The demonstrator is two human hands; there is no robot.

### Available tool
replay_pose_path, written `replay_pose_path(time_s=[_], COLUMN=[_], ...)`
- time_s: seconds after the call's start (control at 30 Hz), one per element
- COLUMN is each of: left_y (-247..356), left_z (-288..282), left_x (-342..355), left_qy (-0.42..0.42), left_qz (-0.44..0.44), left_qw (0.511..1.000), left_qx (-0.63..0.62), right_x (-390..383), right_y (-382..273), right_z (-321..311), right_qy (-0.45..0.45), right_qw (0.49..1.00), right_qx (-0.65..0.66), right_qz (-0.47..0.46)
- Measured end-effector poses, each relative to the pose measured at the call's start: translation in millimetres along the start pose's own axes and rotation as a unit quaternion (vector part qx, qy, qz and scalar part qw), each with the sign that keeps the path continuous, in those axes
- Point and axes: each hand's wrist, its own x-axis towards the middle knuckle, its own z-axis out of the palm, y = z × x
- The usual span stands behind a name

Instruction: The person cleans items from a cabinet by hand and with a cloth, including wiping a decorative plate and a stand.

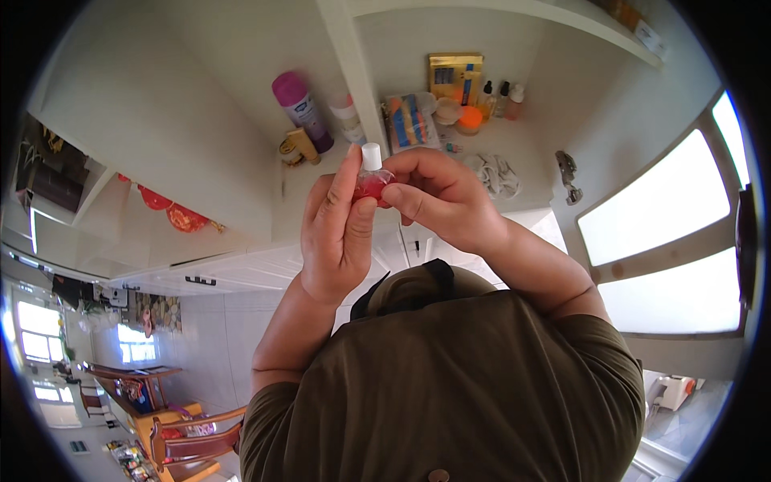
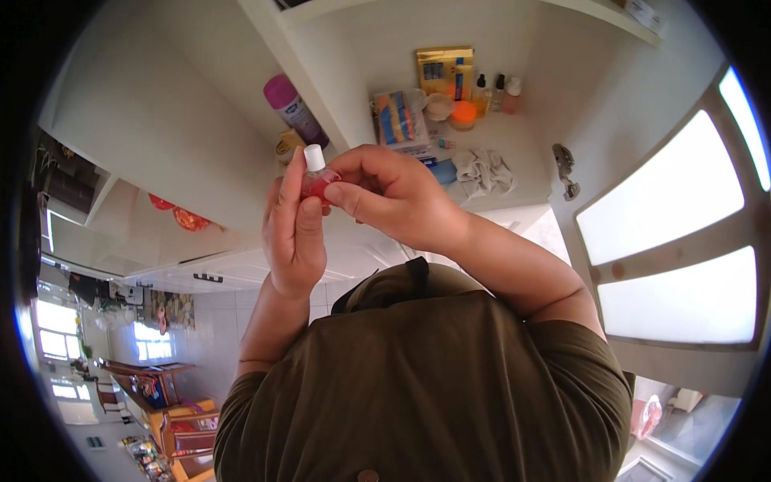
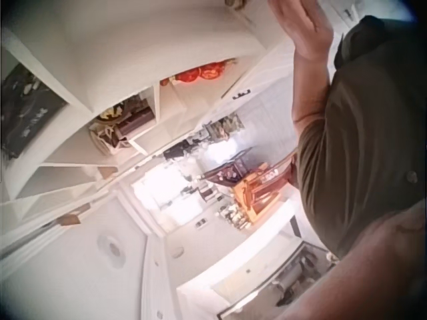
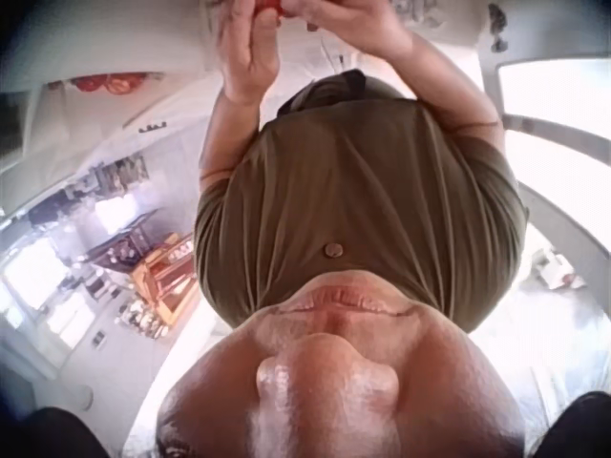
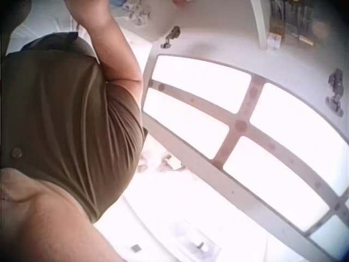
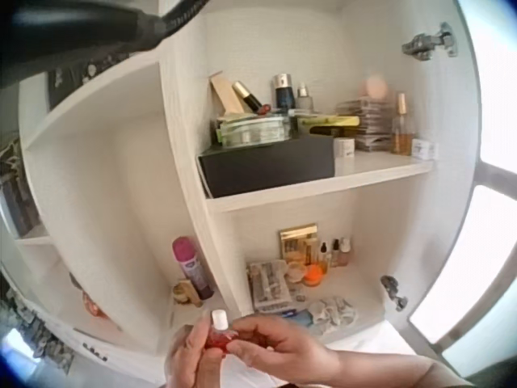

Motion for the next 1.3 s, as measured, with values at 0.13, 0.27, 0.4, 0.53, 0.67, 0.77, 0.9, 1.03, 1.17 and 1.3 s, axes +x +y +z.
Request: replay_pose_path(time_s=[0.13, 0.27, 0.4, 0.53, 0.67, 0.77, 0.9, 1.03, 1.17, 1.3], left_y=[16, 21, 27, 26, 30, 25, 31, 30, 26, 24], left_z=[9, 13, 23, 38, 37, 31, 26, 20, 21, 19], left_x=[13, 22, 24, 23, 22, 21, 24, 24, 20, 23], left_qy=[-0.021, -0.027, -0.019, 0.001, 0.015, 0.037, 0.063, 0.081, 0.091, 0.074], left_qz=[0.009, 0.033, -0.003, -0.105, -0.098, -0.084, 0.047, 0.171, 0.117, 0.065], left_qw=[1.000, 0.999, 0.994, 0.956, 0.955, 0.972, 0.997, 0.978, 0.989, 0.991], left_qx=[-0.006, -0.028, -0.109, -0.273, -0.278, -0.216, -0.026, 0.089, -0.030, -0.089], right_x=[-12, -17, -26, -30, -32, -32, -27, -27, -27, -29], right_y=[-7, -24, -35, -34, -31, -40, -50, -48, -37, -35], right_z=[-15, -15, -18, -18, -18, -21, -26, -20, -22, -24], right_qy=[0.001, 0.013, 0.076, 0.096, 0.104, 0.127, 0.105, 0.086, 0.060, 0.045], right_qw=[1.000, 0.999, 0.997, 0.995, 0.994, 0.991, 0.993, 0.995, 0.986, 0.984], right_qx=[0.006, -0.020, -0.011, 0.015, 0.005, -0.035, -0.046, -0.034, -0.048, -0.045], right_qz=[0.028, -0.030, -0.001, -0.002, -0.014, -0.025, -0.029, -0.042, -0.146, -0.165])
